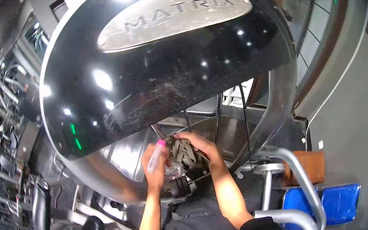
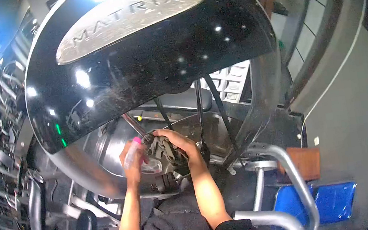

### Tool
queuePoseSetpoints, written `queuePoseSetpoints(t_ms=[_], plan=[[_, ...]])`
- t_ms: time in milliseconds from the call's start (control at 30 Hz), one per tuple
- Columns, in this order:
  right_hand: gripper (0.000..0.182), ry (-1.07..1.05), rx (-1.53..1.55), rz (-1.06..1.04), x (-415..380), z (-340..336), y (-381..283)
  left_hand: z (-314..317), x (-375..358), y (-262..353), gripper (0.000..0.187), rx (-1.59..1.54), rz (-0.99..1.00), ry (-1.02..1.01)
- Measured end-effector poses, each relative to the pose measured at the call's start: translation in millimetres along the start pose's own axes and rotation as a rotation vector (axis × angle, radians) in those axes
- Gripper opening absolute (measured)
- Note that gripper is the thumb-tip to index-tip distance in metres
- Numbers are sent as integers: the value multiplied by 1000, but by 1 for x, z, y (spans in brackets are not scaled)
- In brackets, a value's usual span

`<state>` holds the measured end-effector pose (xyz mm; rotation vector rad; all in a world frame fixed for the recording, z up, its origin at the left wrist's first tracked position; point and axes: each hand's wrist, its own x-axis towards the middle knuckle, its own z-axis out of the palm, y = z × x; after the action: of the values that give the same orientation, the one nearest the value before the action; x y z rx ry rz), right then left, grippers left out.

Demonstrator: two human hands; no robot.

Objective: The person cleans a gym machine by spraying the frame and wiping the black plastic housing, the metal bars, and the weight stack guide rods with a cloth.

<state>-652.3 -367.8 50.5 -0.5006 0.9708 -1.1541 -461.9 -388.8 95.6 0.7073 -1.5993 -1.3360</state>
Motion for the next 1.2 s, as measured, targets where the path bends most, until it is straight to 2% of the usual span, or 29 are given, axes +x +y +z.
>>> queuePoseSetpoints(t_ms=[33,100,133,167,233,267,300,467,500,567,633,733,767,833,967,1033,1067,1167,1200], plan=[[34,-10,-20,22,-5,6,-6,0,0,2,17,-8,-5,30],[39,-135,-144,-183,-8,14,-15,0,0,14,16,72,62,126],[43,-328,-76,-180,-3,13,-19,2,-1,23,13,77,22,169],[42,-327,-140,-279,-2,11,-21,3,-1,31,13,72,13,200],[33,-239,-208,-332,-12,17,-40,6,1,44,12,94,96,228],[38,-341,-179,-360,-26,21,-54,9,2,49,11,64,111,258],[42,-327,-232,-448,-35,26,-64,11,3,56,11,67,98,280],[45,-98,-379,-627,-64,33,-84,18,15,71,12,122,120,319],[39,-77,-414,-713,-68,35,-87,20,17,72,12,102,144,327],[39,38,-404,-890,-63,36,-84,23,23,73,15,80,160,367],[37,111,-273,-965,-59,40,-75,23,25,76,16,95,146,394],[37,311,-118,-1258,-40,48,-56,20,27,80,16,111,104,378],[37,316,-117,-1254,-36,54,-49,21,26,80,16,112,99,376],[33,650,-226,-1469,-28,69,-41,21,26,82,15,74,165,418],[30,629,-275,-1542,-19,101,-41,15,18,91,16,92,172,387],[29,592,-457,-1568,-20,115,-53,14,13,98,17,104,155,393],[28,644,-639,-1732,-14,117,-65,13,10,101,18,115,142,398],[29,608,-758,-1719,-5,124,-73,9,4,105,18,92,176,369],[29,548,-750,-1653,-5,119,-67,7,3,107,18,93,180,371]])
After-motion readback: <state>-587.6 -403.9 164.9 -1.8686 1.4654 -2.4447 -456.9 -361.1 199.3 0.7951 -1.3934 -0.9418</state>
